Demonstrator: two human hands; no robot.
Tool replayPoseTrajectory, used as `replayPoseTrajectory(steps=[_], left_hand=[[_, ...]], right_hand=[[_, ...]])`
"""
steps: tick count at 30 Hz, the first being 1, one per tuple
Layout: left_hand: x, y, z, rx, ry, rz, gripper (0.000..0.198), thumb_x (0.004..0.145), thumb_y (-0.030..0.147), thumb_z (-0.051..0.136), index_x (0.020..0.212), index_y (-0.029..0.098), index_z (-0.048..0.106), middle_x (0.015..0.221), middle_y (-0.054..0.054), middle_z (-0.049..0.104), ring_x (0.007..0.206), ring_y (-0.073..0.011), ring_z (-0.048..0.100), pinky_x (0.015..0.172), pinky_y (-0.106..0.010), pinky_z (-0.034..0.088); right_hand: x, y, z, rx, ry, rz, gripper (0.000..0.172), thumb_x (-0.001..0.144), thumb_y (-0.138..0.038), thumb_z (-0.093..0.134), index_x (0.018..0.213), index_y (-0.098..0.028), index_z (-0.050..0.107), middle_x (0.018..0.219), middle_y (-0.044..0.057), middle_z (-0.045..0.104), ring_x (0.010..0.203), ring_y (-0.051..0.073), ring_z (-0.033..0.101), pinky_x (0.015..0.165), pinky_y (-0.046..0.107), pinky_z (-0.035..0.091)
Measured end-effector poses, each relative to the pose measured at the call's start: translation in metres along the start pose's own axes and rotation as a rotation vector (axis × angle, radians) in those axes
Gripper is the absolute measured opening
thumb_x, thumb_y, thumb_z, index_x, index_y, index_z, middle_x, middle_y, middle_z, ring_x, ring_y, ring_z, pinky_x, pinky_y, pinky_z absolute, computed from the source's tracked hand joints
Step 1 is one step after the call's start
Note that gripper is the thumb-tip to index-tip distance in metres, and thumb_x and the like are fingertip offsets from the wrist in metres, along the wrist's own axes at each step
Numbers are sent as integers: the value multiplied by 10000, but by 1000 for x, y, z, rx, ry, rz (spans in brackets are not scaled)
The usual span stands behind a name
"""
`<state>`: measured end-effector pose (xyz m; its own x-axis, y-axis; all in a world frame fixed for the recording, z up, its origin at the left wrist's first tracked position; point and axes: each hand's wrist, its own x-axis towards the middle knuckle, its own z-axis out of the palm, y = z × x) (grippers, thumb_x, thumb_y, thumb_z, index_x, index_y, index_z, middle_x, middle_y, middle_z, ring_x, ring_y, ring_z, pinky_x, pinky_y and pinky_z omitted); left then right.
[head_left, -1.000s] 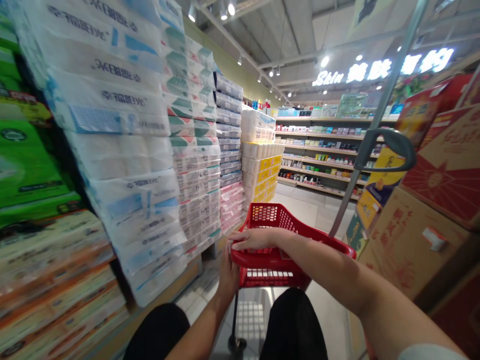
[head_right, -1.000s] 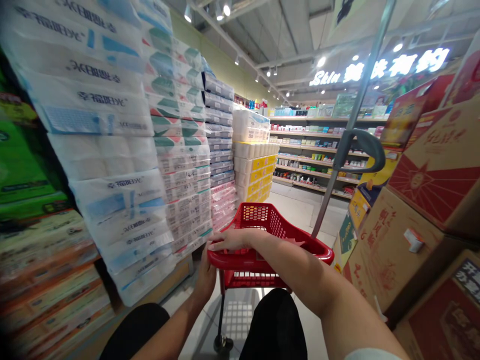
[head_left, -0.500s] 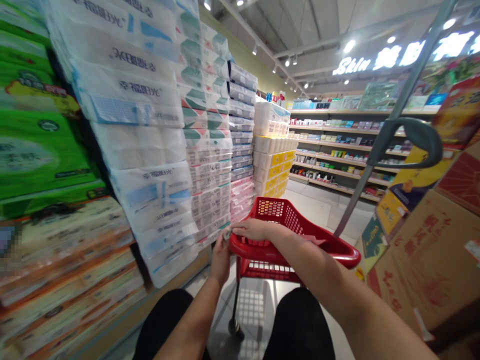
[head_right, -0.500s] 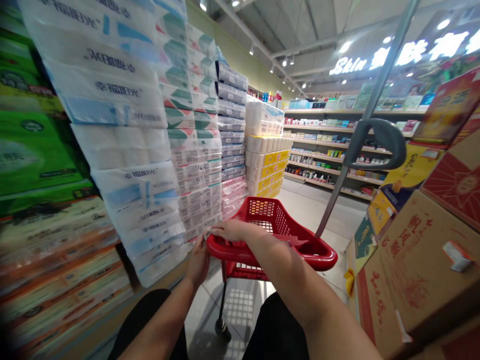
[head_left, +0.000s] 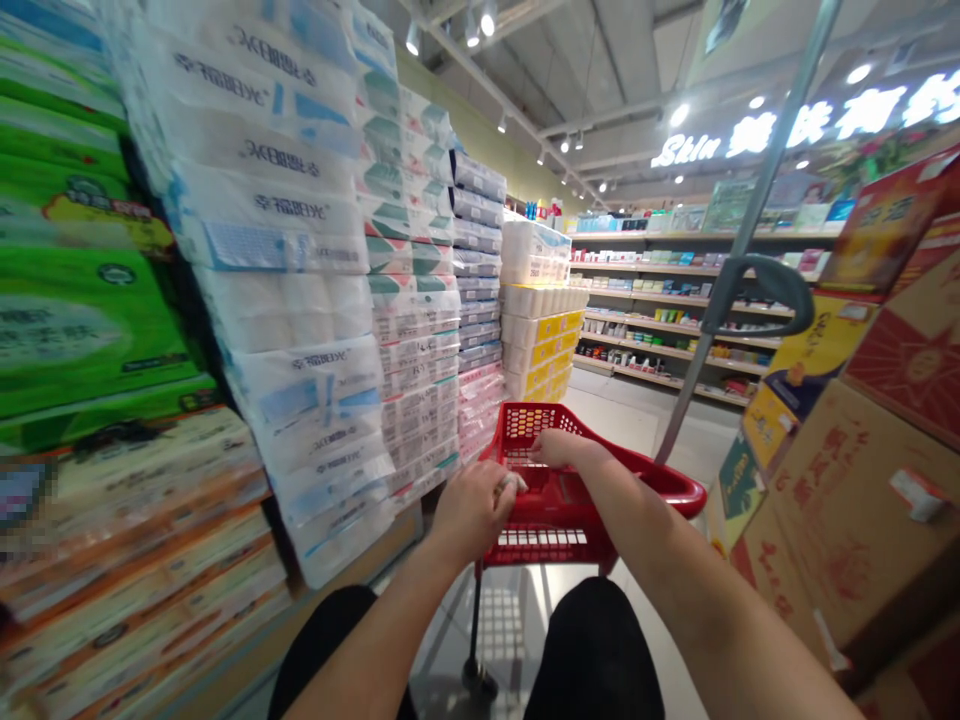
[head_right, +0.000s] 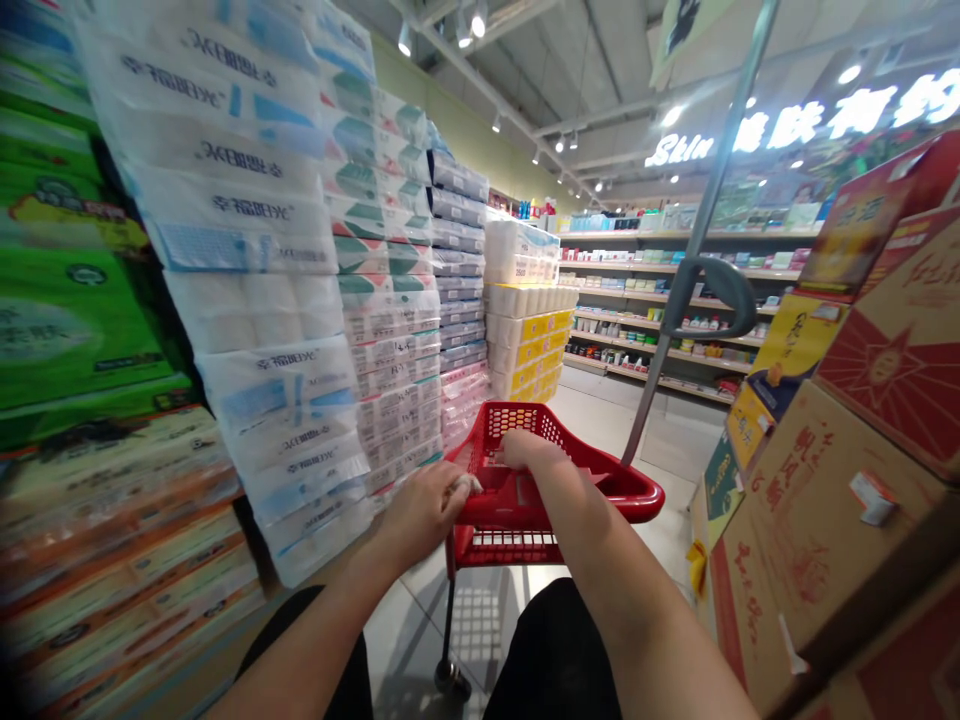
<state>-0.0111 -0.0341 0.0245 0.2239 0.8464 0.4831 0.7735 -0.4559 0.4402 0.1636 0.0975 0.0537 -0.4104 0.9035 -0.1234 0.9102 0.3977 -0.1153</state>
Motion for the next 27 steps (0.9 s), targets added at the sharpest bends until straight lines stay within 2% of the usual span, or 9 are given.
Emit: replayPoseTrajectory(steps=[4, 6, 9, 13, 16, 18, 21, 25, 27], left_hand=[[7, 8, 12, 191, -42, 47, 427, 958, 409, 322, 837, 229, 690, 862, -42, 694, 842, -183, 589, 819, -322, 412], [13, 6, 15, 240, -56, 71, 468, 968, 395, 288, 792, 222, 685, 819, -45, 694, 795, -181, 589, 795, -326, 410], [20, 3, 20, 307, -47, 87, 486, 968, 380, 287, 717, 207, 665, 743, -49, 678, 729, -183, 579, 755, -338, 414], [9, 0, 36, 279, 130, 186, 419, 974, 307, 286, 873, 214, 682, 882, -55, 686, 859, -192, 586, 828, -363, 419], [-9, -2, 48, 253, 295, 263, 341, 967, 281, 327, 1087, 228, 642, 1146, -70, 643, 1087, -219, 534, 949, -405, 390], [-16, -1, 51, 268, 325, 277, 321, 961, 283, 351, 1120, 226, 625, 1201, -76, 621, 1123, -229, 517, 972, -419, 380], [-12, 7, 43, 331, 240, 242, 318, 963, 293, 347, 1016, 223, 653, 1048, -70, 670, 990, -218, 567, 891, -397, 408], [9, 19, 26, 497, -27, 235, 365, 949, 276, 348, 791, 177, 662, 791, -90, 675, 733, -201, 581, 722, -364, 401], [14, 20, 22, 509, -87, 248, 375, 943, 261, 349, 755, 167, 659, 768, -100, 672, 692, -196, 572, 700, -362, 386]], right_hand=[[-19, 20, -4, 83, -147, -181, 241, 870, -399, 585, 893, -227, 753, 854, 10, 729, 759, 151, 641, 683, 214, 431], [-31, 31, -6, 142, -127, -205, 264, 896, -379, 541, 938, -221, 747, 892, 17, 729, 781, 155, 636, 698, 219, 426], [-45, 45, -2, 252, 6, -102, 282, 901, -382, 528, 970, -212, 742, 907, 21, 726, 788, 153, 629, 700, 217, 424], [-52, 49, 10, 308, 191, 50, 331, 920, -424, 489, 986, -208, 730, 887, 28, 715, 764, 146, 622, 665, 217, 411], [-52, 43, 12, 234, 192, 87, 320, 922, -419, 488, 921, -208, 729, 879, 39, 711, 747, 145, 617, 648, 223, 398], [-53, 38, 11, 192, 180, 88, 325, 926, -419, 485, 905, -203, 726, 897, 50, 710, 762, 150, 619, 653, 225, 396], [-55, 34, 8, 174, 184, 85, 322, 931, -415, 478, 940, -202, 719, 950, 58, 709, 806, 158, 625, 670, 226, 398], [-55, 30, 9, 152, 183, 78, 316, 933, -393, 466, 955, -200, 716, 969, 58, 708, 818, 158, 625, 662, 229, 391], [-54, 28, 11, 137, 180, 68, 321, 937, -386, 452, 945, -204, 716, 963, 54, 708, 813, 157, 623, 656, 230, 387]])
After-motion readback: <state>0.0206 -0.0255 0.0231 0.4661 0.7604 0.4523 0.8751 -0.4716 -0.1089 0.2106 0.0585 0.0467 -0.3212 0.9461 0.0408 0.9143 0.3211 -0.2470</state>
